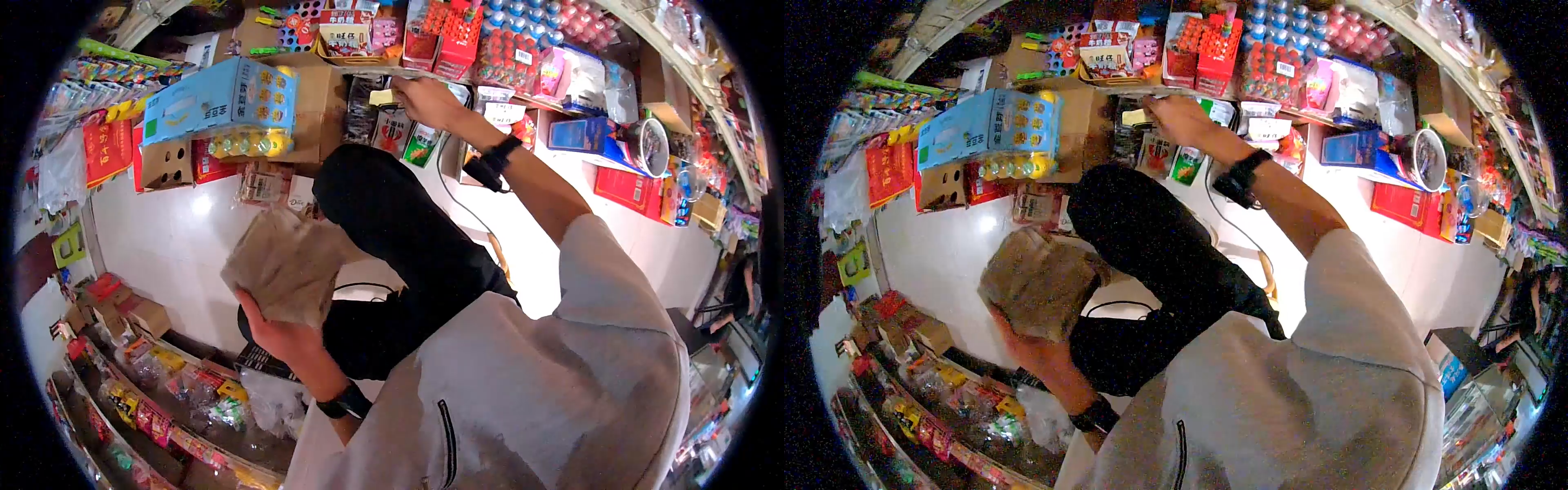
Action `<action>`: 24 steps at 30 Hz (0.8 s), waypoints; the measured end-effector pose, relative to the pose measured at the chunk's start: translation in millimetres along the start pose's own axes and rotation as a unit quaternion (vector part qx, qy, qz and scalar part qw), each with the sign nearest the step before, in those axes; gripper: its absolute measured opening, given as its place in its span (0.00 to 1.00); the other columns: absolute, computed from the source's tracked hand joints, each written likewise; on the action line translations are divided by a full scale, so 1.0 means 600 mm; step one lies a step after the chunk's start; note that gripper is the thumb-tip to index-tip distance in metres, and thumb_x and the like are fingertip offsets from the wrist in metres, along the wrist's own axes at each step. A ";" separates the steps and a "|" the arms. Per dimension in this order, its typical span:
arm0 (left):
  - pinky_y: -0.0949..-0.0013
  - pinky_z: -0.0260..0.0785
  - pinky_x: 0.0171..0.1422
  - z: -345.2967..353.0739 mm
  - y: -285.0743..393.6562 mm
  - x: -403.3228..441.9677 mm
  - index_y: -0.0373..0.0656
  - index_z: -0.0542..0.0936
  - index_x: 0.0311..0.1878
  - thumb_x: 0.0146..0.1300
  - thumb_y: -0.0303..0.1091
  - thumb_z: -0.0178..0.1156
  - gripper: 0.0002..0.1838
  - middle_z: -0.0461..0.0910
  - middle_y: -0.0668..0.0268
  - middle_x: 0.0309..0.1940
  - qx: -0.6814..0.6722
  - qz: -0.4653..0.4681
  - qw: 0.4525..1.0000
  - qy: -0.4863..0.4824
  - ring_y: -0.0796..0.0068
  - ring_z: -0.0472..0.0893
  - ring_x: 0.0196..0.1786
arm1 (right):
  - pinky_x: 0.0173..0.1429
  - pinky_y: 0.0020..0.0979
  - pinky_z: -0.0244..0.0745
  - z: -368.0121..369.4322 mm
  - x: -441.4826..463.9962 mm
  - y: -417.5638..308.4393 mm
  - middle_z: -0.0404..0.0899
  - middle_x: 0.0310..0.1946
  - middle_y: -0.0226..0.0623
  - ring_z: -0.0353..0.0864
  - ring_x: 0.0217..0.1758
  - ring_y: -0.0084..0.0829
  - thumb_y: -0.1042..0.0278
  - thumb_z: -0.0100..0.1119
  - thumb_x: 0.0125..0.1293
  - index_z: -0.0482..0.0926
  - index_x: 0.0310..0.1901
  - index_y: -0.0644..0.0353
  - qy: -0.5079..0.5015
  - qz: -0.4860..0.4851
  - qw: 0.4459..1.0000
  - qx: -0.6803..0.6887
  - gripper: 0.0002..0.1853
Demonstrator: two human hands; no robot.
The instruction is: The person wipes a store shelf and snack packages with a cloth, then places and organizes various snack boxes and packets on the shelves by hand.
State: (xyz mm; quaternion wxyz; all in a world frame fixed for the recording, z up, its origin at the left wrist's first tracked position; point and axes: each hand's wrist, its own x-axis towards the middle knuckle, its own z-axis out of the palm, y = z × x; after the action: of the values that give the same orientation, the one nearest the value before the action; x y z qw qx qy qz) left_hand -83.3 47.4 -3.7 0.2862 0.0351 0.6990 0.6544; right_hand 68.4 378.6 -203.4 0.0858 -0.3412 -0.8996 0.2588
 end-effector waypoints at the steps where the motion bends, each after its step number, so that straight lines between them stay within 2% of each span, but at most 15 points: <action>1: 0.44 0.61 0.71 0.007 0.012 0.003 0.39 0.60 0.71 0.75 0.51 0.44 0.31 0.64 0.54 0.69 -0.166 -0.041 0.981 -0.091 0.52 0.68 0.68 | 0.39 0.48 0.75 -0.042 -0.016 -0.023 0.80 0.29 0.51 0.81 0.34 0.53 0.67 0.54 0.66 0.74 0.47 0.59 0.037 -0.018 0.999 -0.007 0.11; 2: 0.48 0.60 0.72 0.012 0.019 0.005 0.37 0.61 0.71 0.75 0.50 0.45 0.31 0.66 0.55 0.68 -0.325 -0.080 0.925 -0.181 0.55 0.69 0.67 | 0.39 0.48 0.75 -0.084 -0.027 -0.044 0.80 0.29 0.51 0.81 0.34 0.53 0.67 0.54 0.66 0.74 0.47 0.59 0.040 -0.024 0.999 -0.012 0.11; 4: 0.51 0.59 0.73 0.029 0.018 0.012 0.37 0.61 0.71 0.75 0.47 0.46 0.30 0.66 0.56 0.68 -0.320 -0.059 0.933 -0.153 0.56 0.69 0.68 | 0.44 0.52 0.75 -0.166 -0.048 -0.084 0.81 0.34 0.55 0.80 0.38 0.58 0.65 0.55 0.63 0.75 0.48 0.59 0.071 -0.034 0.992 0.099 0.13; 5: 0.54 0.58 0.75 0.039 0.018 0.017 0.36 0.61 0.71 0.75 0.45 0.47 0.29 0.66 0.56 0.68 -0.310 -0.043 0.942 -0.124 0.57 0.68 0.69 | 0.39 0.35 0.74 -0.195 -0.061 -0.103 0.79 0.28 0.46 0.81 0.31 0.37 0.65 0.57 0.69 0.75 0.43 0.63 0.108 -0.078 0.980 0.147 0.10; 6: 0.54 0.58 0.75 0.041 -0.001 0.026 0.36 0.61 0.71 0.75 0.45 0.47 0.29 0.66 0.56 0.68 -0.321 -0.037 0.938 -0.127 0.57 0.68 0.69 | 0.39 0.35 0.74 -0.226 -0.073 -0.121 0.79 0.28 0.46 0.81 0.31 0.37 0.65 0.57 0.69 0.75 0.43 0.63 0.111 -0.087 0.981 0.137 0.10; 7: 0.51 0.57 0.74 0.039 -0.036 0.041 0.40 0.61 0.71 0.75 0.46 0.46 0.28 0.65 0.56 0.69 -0.103 0.124 0.978 -0.135 0.55 0.66 0.69 | 0.40 0.36 0.75 -0.256 -0.085 -0.140 0.80 0.30 0.45 0.82 0.33 0.37 0.64 0.58 0.67 0.76 0.42 0.63 0.065 -0.079 0.974 0.202 0.10; 8: 0.54 0.57 0.74 0.071 -0.017 0.038 0.41 0.61 0.72 0.75 0.46 0.45 0.28 0.65 0.56 0.69 -0.166 0.056 0.970 -0.167 0.56 0.67 0.69 | 0.42 0.37 0.75 -0.284 -0.097 -0.163 0.81 0.31 0.44 0.83 0.35 0.37 0.64 0.60 0.66 0.78 0.41 0.63 0.017 -0.070 0.961 0.266 0.11; 9: 0.56 0.57 0.74 0.103 0.002 0.035 0.41 0.61 0.72 0.76 0.46 0.45 0.28 0.65 0.57 0.69 -0.226 -0.015 0.956 -0.188 0.57 0.67 0.69 | 0.41 0.32 0.73 -0.311 -0.112 -0.193 0.80 0.29 0.40 0.80 0.33 0.27 0.67 0.60 0.67 0.78 0.39 0.65 0.000 -0.093 0.954 0.284 0.09; 13: 0.64 0.57 0.72 0.173 0.024 0.008 0.32 0.62 0.70 0.75 0.50 0.43 0.32 0.67 0.55 0.67 0.012 0.186 0.959 -0.215 0.63 0.68 0.67 | 0.36 0.21 0.67 -0.376 -0.137 -0.273 0.76 0.26 0.27 0.72 0.32 0.12 0.70 0.56 0.70 0.76 0.42 0.65 -0.057 -0.145 0.957 0.247 0.06; 15: 0.63 0.58 0.70 0.195 0.015 0.015 0.30 0.64 0.67 0.75 0.53 0.44 0.34 0.68 0.55 0.65 -0.062 0.181 0.963 -0.189 0.64 0.69 0.65 | 0.32 0.18 0.65 -0.390 -0.139 -0.300 0.77 0.25 0.22 0.71 0.29 0.10 0.69 0.56 0.71 0.78 0.42 0.65 -0.091 -0.122 0.929 0.336 0.07; 19: 0.63 0.65 0.62 0.203 0.019 0.005 0.29 0.71 0.60 0.76 0.50 0.44 0.29 0.76 0.55 0.56 0.034 0.227 0.970 -0.083 0.65 0.76 0.55 | 0.32 0.18 0.64 -0.378 -0.142 -0.332 0.76 0.25 0.19 0.68 0.27 0.11 0.69 0.57 0.70 0.81 0.44 0.62 -0.132 -0.050 0.872 0.469 0.07; 20: 0.64 0.66 0.60 0.199 0.025 0.001 0.28 0.72 0.59 0.76 0.50 0.44 0.29 0.78 0.54 0.53 0.065 0.226 0.969 -0.072 0.66 0.77 0.53 | 0.38 0.20 0.71 -0.371 -0.137 -0.329 0.82 0.32 0.28 0.77 0.33 0.16 0.59 0.50 0.75 0.79 0.50 0.64 -0.169 -0.040 0.842 0.510 0.17; 21: 0.54 0.69 0.49 0.202 0.026 -0.002 0.26 0.78 0.49 0.74 0.52 0.44 0.31 0.83 0.46 0.39 0.062 0.264 0.963 -0.001 0.52 0.82 0.42 | 0.40 0.21 0.74 -0.365 -0.145 -0.329 0.83 0.36 0.35 0.81 0.36 0.20 0.53 0.45 0.76 0.78 0.51 0.66 -0.173 -0.014 0.790 0.588 0.22; 22: 0.54 0.69 0.49 0.197 0.025 0.003 0.26 0.78 0.49 0.74 0.52 0.44 0.31 0.83 0.46 0.39 0.058 0.261 0.964 0.008 0.52 0.82 0.42 | 0.43 0.23 0.76 -0.360 -0.153 -0.331 0.85 0.41 0.42 0.84 0.39 0.24 0.47 0.40 0.76 0.77 0.52 0.68 -0.175 0.015 0.730 0.660 0.28; 24: 0.54 0.69 0.48 0.183 0.022 0.019 0.27 0.79 0.48 0.74 0.53 0.46 0.31 0.83 0.46 0.38 0.040 0.251 0.965 0.058 0.50 0.82 0.41 | 0.65 0.37 0.69 -0.313 -0.160 -0.315 0.77 0.57 0.52 0.78 0.59 0.38 0.34 0.32 0.73 0.73 0.57 0.69 -0.162 0.007 0.678 0.717 0.40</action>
State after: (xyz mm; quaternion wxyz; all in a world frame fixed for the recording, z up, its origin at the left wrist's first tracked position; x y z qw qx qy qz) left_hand -48.1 152.1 6.7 0.0698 0.1824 0.7087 0.6779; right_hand 95.1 272.3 57.3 0.1549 -0.1340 -0.4357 0.8765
